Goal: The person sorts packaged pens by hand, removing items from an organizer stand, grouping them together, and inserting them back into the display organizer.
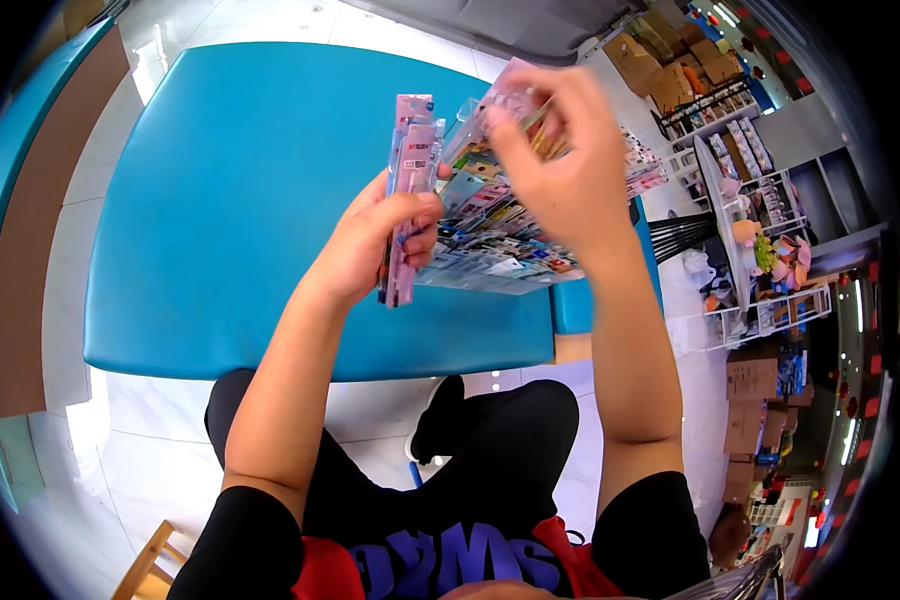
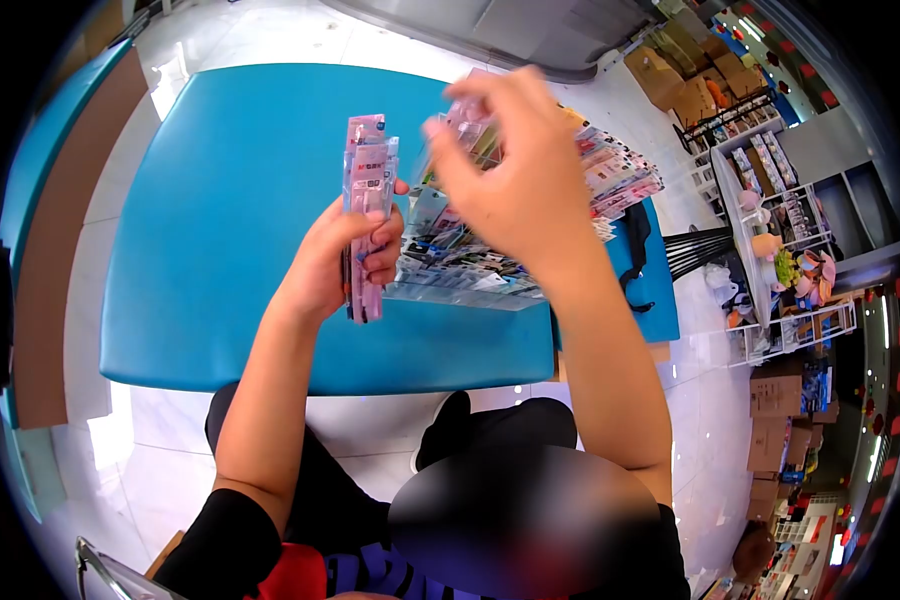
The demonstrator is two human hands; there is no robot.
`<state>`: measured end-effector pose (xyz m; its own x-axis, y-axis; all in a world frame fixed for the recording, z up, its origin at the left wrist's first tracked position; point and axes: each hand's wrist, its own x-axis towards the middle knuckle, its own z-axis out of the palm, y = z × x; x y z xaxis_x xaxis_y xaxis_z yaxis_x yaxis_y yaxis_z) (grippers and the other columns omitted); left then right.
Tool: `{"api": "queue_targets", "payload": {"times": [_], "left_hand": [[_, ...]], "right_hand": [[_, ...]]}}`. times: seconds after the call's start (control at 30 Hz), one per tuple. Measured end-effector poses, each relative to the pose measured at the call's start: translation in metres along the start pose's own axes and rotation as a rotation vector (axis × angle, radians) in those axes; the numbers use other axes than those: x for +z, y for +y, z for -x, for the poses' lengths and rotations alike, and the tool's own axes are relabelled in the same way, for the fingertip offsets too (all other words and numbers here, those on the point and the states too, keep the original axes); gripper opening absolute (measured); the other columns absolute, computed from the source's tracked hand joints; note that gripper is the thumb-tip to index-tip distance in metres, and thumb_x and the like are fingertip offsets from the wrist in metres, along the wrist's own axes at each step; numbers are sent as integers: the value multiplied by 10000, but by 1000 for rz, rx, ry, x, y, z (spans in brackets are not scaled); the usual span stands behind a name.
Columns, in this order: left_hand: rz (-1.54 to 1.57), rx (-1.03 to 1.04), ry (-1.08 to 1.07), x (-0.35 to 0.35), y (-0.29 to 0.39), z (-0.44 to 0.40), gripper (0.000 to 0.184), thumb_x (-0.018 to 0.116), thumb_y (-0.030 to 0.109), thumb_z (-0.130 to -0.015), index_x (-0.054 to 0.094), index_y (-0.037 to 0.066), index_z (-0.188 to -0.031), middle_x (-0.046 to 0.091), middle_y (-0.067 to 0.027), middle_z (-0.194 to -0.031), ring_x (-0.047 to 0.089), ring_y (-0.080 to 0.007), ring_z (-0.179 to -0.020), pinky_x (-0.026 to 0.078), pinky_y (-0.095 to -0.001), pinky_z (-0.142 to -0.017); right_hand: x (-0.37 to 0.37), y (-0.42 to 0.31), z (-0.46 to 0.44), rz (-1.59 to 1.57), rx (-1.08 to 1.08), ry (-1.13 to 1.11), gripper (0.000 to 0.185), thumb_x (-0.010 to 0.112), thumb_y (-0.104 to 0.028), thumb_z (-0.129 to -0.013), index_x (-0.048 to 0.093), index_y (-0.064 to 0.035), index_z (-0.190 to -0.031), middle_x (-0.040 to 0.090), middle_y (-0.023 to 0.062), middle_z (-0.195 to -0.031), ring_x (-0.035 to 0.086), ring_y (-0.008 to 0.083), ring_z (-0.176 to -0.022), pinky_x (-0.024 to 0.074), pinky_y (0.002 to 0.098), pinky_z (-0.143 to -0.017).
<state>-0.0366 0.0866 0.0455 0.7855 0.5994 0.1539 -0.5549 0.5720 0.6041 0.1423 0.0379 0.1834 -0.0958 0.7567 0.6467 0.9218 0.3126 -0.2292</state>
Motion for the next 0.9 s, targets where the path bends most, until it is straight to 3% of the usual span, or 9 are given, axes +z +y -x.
{"api": "queue_targets", "payload": {"times": [0.03,0.1,0.23,0.37,0.47,0.57,0.73,0.8,0.9], "left_hand": [[118,-20,-74,-2,0,0,283,614,244,-1040,601,36,-1231,633,-56,-915,626,-137,-685,563,-315,-609],[-40,-22,-42,1,0,2,299,593,229,-1033,597,23,-1251,659,-87,-985,680,-180,-757,608,-337,-654],[-118,10,-27,13,1,4,338,582,241,-1046,594,10,-1293,697,-139,-1116,748,-251,-899,662,-373,-731],[-176,8,47,21,2,3,361,645,241,-1041,598,12,-1316,722,-141,-1107,764,-247,-884,657,-370,-717],[-245,8,102,25,0,2,379,701,235,-1018,602,11,-1307,737,-127,-1069,770,-238,-860,657,-367,-715],[-290,24,150,25,-1,0,386,725,236,-1004,608,14,-1298,741,-121,-1054,771,-229,-861,655,-358,-709],[-297,49,262,24,-1,0,336,695,254,-1027,610,28,-1260,731,-122,-1056,759,-207,-863,638,-341,-691],[-284,58,247,20,-1,-1,366,691,288,-1029,584,29,-1265,683,-84,-982,699,-170,-774,598,-324,-629],[-280,29,205,10,-3,-3,351,651,312,-1049,562,36,-1246,578,-30,-869,565,-116,-673,511,-292,-575]], "right_hand": [[3,-7,6,-69,115,-94,368,796,-245,-863,715,-17,-1140,605,106,-943,609,204,-783,483,332,-664],[10,-15,20,-209,353,-281,384,807,-263,-864,714,27,-1098,606,105,-898,592,161,-731,468,326,-628],[14,-13,31,-568,612,-365,275,767,-203,-927,719,42,-1044,693,72,-772,642,96,-673,482,270,-613],[15,-12,34,-665,584,-227,240,745,-172,-958,711,56,-1026,722,56,-754,661,82,-671,500,249,-603],[9,-16,32,-657,618,-320,217,741,-154,-965,712,53,-1025,720,52,-757,662,82,-675,497,242,-594],[12,-13,34,-627,588,-273,199,735,-145,-971,704,48,-1013,716,48,-766,650,75,-668,492,233,-592],[-22,6,16,-568,593,12,171,692,-173,-1019,670,-4,-1033,706,44,-751,619,76,-618,485,216,-572],[-45,30,2,-654,375,168,213,679,-211,-1037,650,0,-1028,726,72,-771,668,104,-637,502,222,-568],[-59,40,-11,-454,263,365,206,668,-186,-1043,633,16,-1062,735,97,-826,717,132,-713,534,232,-588]]}}
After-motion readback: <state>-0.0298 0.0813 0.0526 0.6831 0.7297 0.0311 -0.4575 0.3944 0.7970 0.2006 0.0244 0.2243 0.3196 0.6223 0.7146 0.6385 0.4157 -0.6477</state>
